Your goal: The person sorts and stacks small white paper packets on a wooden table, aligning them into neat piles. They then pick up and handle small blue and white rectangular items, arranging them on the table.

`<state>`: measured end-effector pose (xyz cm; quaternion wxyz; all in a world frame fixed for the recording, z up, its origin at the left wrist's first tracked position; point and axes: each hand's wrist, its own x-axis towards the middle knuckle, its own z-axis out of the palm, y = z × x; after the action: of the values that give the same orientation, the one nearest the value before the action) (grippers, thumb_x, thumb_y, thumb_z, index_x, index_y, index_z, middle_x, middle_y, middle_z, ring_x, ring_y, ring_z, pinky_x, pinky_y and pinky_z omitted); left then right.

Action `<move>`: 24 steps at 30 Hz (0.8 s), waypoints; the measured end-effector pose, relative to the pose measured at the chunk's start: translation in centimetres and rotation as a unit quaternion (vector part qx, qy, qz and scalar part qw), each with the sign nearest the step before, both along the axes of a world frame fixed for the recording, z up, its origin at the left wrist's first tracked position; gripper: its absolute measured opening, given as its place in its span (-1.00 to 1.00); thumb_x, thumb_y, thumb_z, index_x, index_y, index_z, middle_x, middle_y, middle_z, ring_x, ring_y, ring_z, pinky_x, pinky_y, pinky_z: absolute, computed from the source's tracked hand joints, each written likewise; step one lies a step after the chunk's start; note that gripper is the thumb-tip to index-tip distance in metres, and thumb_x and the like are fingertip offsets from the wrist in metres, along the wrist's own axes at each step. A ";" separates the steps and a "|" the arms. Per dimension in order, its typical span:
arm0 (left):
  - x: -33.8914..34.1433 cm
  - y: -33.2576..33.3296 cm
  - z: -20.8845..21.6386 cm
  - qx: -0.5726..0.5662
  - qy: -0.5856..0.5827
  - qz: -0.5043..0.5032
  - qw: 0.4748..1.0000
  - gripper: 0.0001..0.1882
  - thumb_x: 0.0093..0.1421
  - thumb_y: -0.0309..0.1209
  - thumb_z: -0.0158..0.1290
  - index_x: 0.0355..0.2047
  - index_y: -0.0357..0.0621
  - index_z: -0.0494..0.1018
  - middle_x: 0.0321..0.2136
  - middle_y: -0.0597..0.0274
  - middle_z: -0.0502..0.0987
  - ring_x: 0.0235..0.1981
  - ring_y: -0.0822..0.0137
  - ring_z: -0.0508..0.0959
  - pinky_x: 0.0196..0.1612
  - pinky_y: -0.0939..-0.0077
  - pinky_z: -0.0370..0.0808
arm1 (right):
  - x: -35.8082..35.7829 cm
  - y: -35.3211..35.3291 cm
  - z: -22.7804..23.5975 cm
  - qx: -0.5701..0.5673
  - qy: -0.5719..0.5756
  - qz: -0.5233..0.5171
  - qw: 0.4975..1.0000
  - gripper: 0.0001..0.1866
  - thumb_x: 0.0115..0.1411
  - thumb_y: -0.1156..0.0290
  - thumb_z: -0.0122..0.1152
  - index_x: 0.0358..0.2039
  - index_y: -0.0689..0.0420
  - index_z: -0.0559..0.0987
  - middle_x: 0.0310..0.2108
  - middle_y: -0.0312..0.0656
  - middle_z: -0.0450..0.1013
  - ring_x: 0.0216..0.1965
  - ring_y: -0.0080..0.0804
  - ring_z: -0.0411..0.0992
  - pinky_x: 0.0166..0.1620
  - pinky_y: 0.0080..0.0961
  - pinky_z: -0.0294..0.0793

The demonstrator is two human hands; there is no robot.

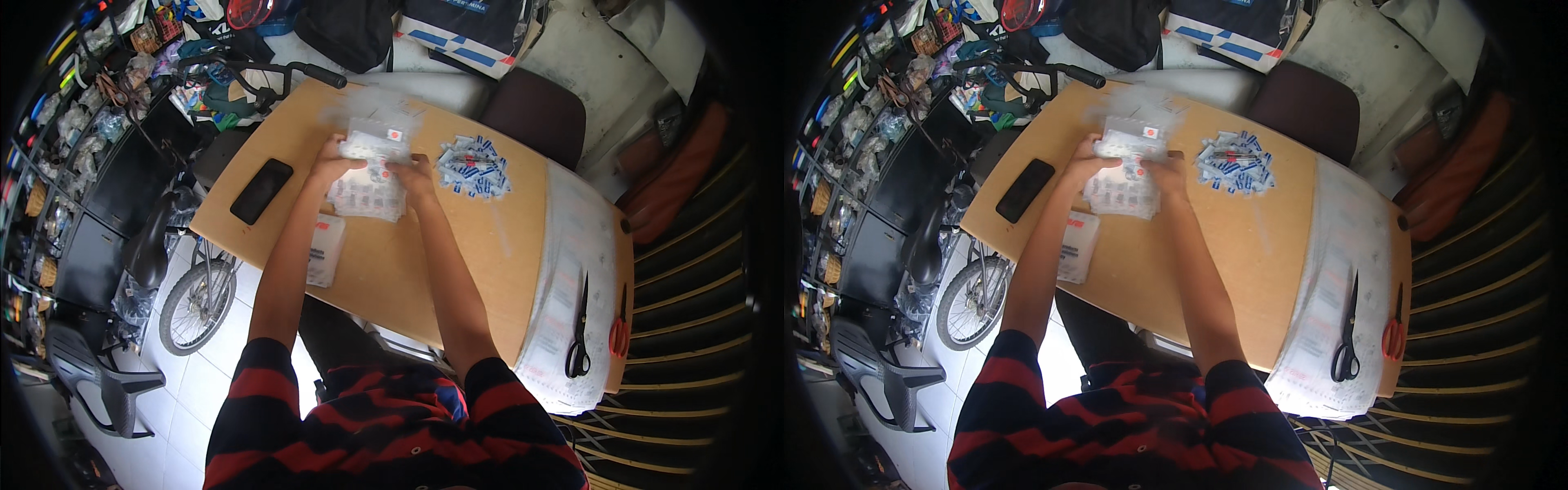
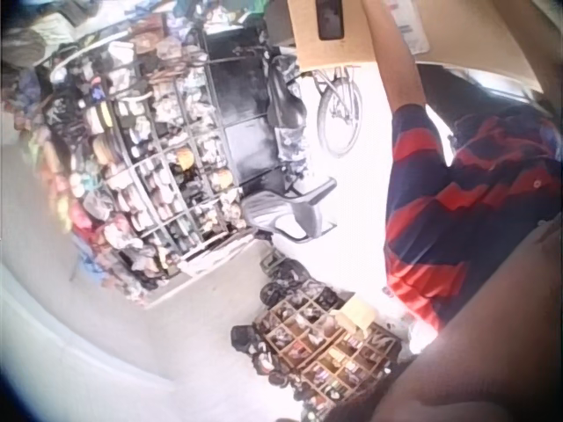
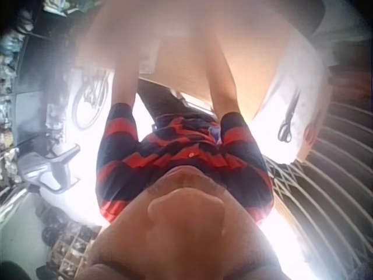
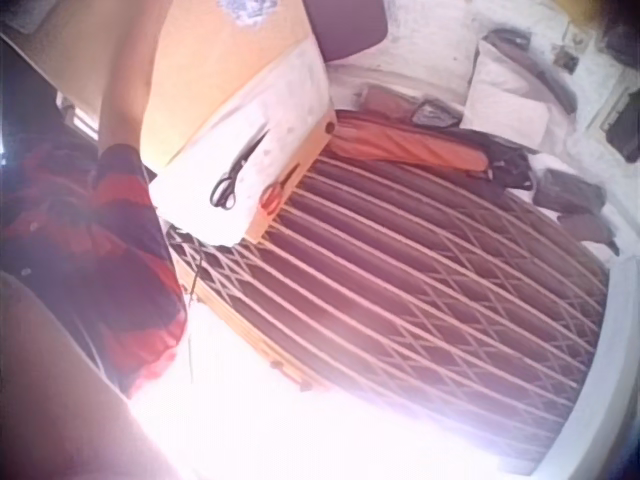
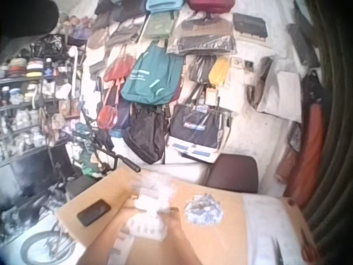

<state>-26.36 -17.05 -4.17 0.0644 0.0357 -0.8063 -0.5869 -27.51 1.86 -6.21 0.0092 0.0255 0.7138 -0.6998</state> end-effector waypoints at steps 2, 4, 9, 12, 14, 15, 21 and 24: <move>1.0 1.3 1.5 0.045 0.034 -0.011 0.998 -0.30 -0.21 -0.51 0.39 -0.04 -0.30 0.31 -0.18 0.04 0.51 -0.18 0.27 0.54 -0.13 0.45 0.49 | 1.8 1.6 2.5 -0.099 -0.046 0.041 0.993 -0.27 -0.10 0.42 0.48 0.03 0.38 0.28 -0.10 0.00 0.45 -0.05 -0.26 0.45 -0.02 -0.41 0.47; 1.5 2.7 2.2 0.141 0.057 -0.050 0.987 -0.33 -0.24 -0.52 0.40 -0.08 -0.28 0.35 -0.19 0.08 0.50 -0.18 0.30 0.52 -0.14 0.48 0.48 | 1.9 3.7 2.4 -0.160 -0.038 0.125 0.978 -0.38 -0.02 0.48 0.42 0.02 0.34 0.34 -0.08 -0.05 0.46 -0.03 -0.27 0.45 0.06 -0.36 0.45; 4.9 7.4 5.0 0.176 0.109 -0.080 0.975 -0.32 -0.19 -0.56 0.38 -0.04 -0.27 0.31 -0.19 0.06 0.49 -0.18 0.33 0.52 -0.16 0.48 0.50 | 5.6 8.2 4.2 -0.246 0.001 0.116 0.962 -0.56 0.02 0.56 0.37 -0.07 0.31 0.46 -0.13 -0.07 0.50 -0.10 -0.34 0.48 -0.01 -0.39 0.46; 8.2 10.5 6.2 0.205 0.146 -0.114 0.961 -0.30 -0.17 -0.56 0.37 0.00 -0.28 0.29 -0.16 0.03 0.49 -0.14 0.33 0.52 -0.16 0.47 0.51 | 8.5 11.1 5.1 -0.185 0.085 0.052 0.978 -0.62 0.01 0.57 0.37 -0.12 0.28 0.50 -0.19 -0.11 0.53 -0.17 -0.39 0.50 -0.07 -0.44 0.48; 10.4 11.7 6.1 0.306 0.148 -0.179 0.923 -0.31 -0.15 -0.55 0.37 0.01 -0.29 0.31 -0.16 0.02 0.51 -0.15 0.34 0.53 -0.17 0.47 0.51 | 10.8 12.9 5.9 -0.145 0.119 0.018 0.982 -0.63 -0.01 0.57 0.38 -0.15 0.27 0.53 -0.22 -0.13 0.55 -0.22 -0.43 0.51 -0.10 -0.47 0.48; 11.3 12.3 5.6 0.275 0.113 -0.189 0.936 -0.35 -0.14 -0.55 0.36 -0.02 -0.29 0.35 -0.18 0.03 0.53 -0.17 0.36 0.54 -0.17 0.48 0.52 | 12.3 13.6 6.5 -0.132 0.127 0.002 0.983 -0.62 -0.03 0.56 0.40 -0.15 0.27 0.54 -0.23 -0.14 0.55 -0.23 -0.45 0.51 -0.10 -0.48 0.48; 14.6 17.9 3.6 0.162 0.068 -0.177 0.968 -0.64 -0.10 -0.49 0.36 -0.26 -0.31 0.54 -0.34 0.17 0.61 -0.28 0.47 0.56 -0.21 0.56 0.50 | 17.3 18.0 5.8 -0.094 0.131 -0.010 0.987 -0.61 -0.03 0.59 0.40 -0.15 0.27 0.53 -0.23 -0.16 0.55 -0.22 -0.49 0.50 -0.11 -0.53 0.48; 14.8 18.4 3.5 0.211 0.068 -0.182 0.958 -0.63 -0.09 -0.47 0.35 -0.25 -0.32 0.54 -0.33 0.19 0.61 -0.29 0.47 0.56 -0.22 0.55 0.49 | 18.2 18.8 6.8 -0.083 0.107 0.003 0.991 -0.58 -0.04 0.57 0.42 -0.13 0.25 0.50 -0.22 -0.19 0.54 -0.20 -0.51 0.48 -0.10 -0.55 0.47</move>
<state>-11.54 1.33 -0.67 0.0025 -0.1390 -0.6505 -0.7467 -9.35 20.63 0.54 -0.0630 -0.0528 0.6502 -0.7553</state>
